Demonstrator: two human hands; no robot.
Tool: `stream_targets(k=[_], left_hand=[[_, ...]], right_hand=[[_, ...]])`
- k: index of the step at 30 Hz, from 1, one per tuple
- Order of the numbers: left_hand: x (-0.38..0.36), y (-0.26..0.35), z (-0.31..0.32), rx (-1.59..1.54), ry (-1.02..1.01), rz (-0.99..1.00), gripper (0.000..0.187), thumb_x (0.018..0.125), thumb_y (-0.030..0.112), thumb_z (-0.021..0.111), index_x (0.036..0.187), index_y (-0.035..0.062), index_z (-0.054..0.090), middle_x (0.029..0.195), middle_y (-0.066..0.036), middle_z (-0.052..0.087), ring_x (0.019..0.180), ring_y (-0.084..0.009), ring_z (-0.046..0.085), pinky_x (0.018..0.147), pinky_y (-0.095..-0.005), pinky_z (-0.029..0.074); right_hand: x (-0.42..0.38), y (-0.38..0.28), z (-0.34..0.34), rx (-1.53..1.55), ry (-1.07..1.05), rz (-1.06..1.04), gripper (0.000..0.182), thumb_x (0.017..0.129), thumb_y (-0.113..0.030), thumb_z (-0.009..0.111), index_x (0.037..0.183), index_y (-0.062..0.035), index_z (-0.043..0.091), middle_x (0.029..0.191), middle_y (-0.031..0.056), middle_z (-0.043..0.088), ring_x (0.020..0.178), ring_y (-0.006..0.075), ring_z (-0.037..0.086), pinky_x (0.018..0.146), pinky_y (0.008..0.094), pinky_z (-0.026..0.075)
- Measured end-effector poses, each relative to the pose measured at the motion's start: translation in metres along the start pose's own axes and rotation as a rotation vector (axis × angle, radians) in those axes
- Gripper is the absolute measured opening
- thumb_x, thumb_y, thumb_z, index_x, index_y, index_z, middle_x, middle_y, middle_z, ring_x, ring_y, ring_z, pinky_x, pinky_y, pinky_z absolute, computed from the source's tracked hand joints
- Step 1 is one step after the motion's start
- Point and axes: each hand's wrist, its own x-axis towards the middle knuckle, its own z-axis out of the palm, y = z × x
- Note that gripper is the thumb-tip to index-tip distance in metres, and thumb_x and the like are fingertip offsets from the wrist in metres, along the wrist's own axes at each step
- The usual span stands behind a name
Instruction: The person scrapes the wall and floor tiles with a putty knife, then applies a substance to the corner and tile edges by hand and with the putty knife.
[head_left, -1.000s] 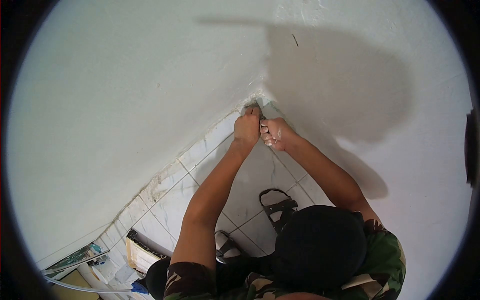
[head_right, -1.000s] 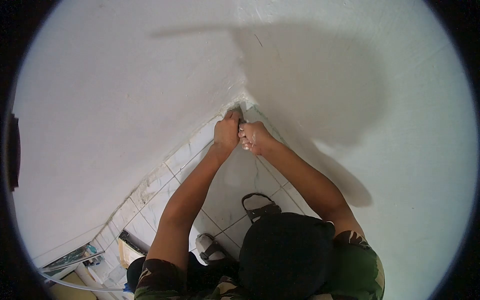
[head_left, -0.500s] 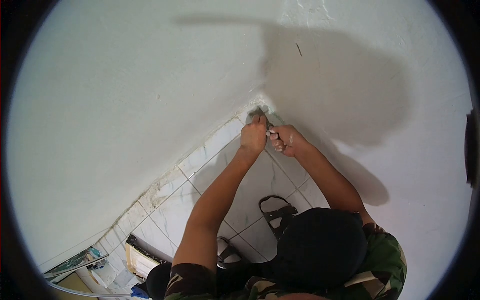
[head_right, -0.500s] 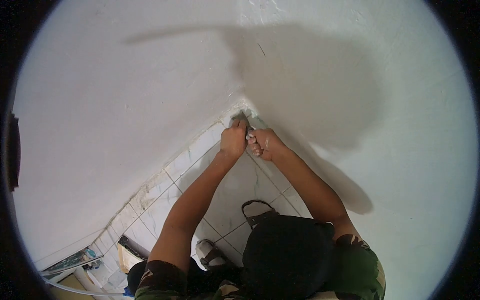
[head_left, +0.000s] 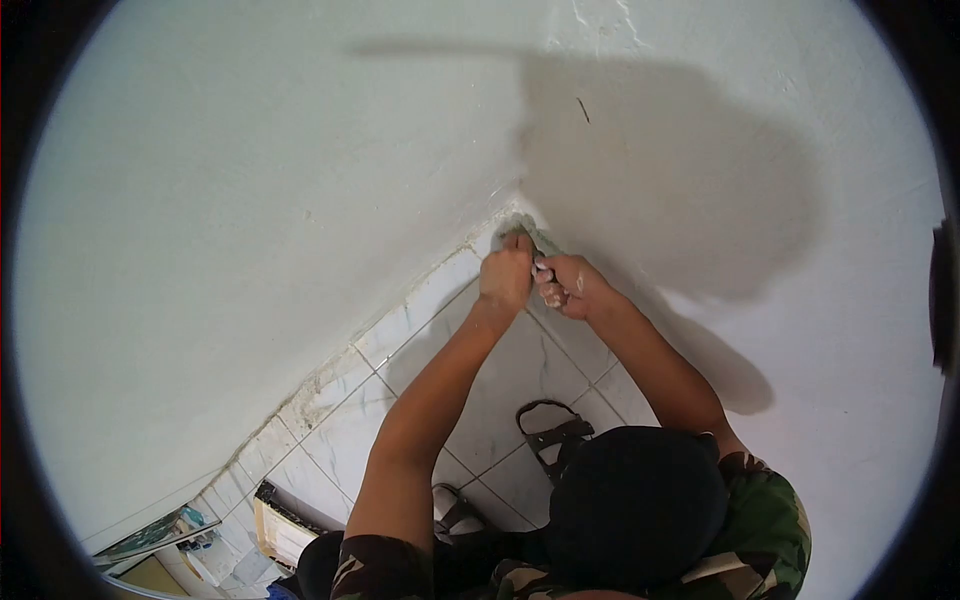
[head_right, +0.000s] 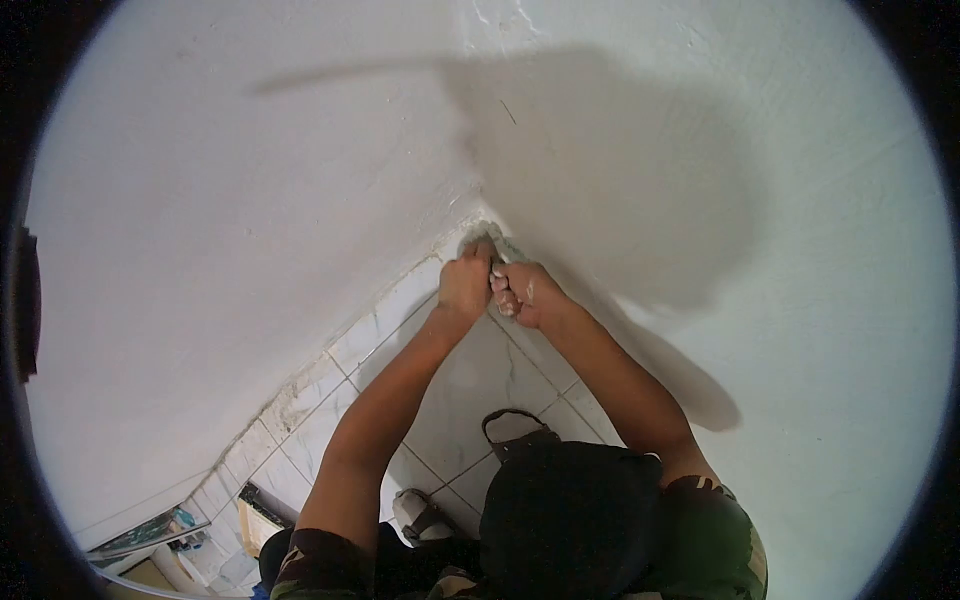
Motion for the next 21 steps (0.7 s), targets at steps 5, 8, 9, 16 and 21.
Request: stream_targets(k=[5, 8, 9, 16, 21], left_hand=[[0.013, -0.004, 0.012, 0.003, -0.016, -0.017, 0.037, 0.073, 0.008, 0.076, 0.103, 0.0009, 0.055, 0.107, -0.017, 0.062, 0.085, -0.0356, 0.071, 0.071, -0.0412, 0.059], [0.011, -0.004, -0.002, -0.008, -0.073, -0.015, 0.038, 0.073, 0.008, 0.076, 0.103, 0.0008, 0.055, 0.107, -0.017, 0.063, 0.087, -0.0359, 0.071, 0.071, -0.0415, 0.059], [0.010, -0.005, -0.002, -0.002, -0.066, -0.015, 0.038, 0.073, 0.008, 0.076, 0.103, 0.0008, 0.055, 0.107, -0.017, 0.063, 0.087, -0.0359, 0.071, 0.071, -0.0415, 0.059], [0.007, 0.002, 0.004, -0.079, -0.024, -0.065, 0.039, 0.072, 0.005, 0.073, 0.106, 0.0027, 0.053, 0.103, -0.018, 0.063, 0.089, -0.0368, 0.069, 0.073, -0.0438, 0.058], [0.007, -0.006, 0.005, 0.039, -0.047, 0.014, 0.034, 0.075, 0.003, 0.071, 0.105, 0.0008, 0.055, 0.107, -0.018, 0.063, 0.088, -0.0355, 0.070, 0.073, -0.0411, 0.059]], right_hand=[[0.017, 0.000, -0.001, 0.105, 0.033, -0.024, 0.023, 0.100, -0.018, 0.047, 0.077, -0.0133, 0.042, 0.061, -0.0061, 0.036, 0.045, 0.0069, 0.025, 0.039, 0.0242, 0.020], [0.006, -0.004, 0.008, 0.100, 0.030, -0.034, 0.023, 0.100, -0.018, 0.046, 0.078, -0.0128, 0.043, 0.061, -0.0059, 0.036, 0.045, 0.0066, 0.026, 0.039, 0.0237, 0.020], [0.004, -0.005, 0.009, 0.097, 0.024, -0.039, 0.023, 0.100, -0.018, 0.046, 0.078, -0.0128, 0.043, 0.061, -0.0059, 0.036, 0.045, 0.0066, 0.026, 0.039, 0.0237, 0.020], [0.008, -0.002, 0.003, 0.101, 0.010, 0.000, 0.024, 0.101, -0.018, 0.045, 0.077, -0.0137, 0.042, 0.060, -0.0063, 0.034, 0.044, 0.0062, 0.025, 0.038, 0.0235, 0.022], [0.009, 0.004, 0.003, 0.049, 0.001, -0.017, 0.025, 0.101, -0.018, 0.046, 0.076, -0.0143, 0.040, 0.060, -0.0071, 0.034, 0.044, 0.0061, 0.024, 0.038, 0.0237, 0.021]])
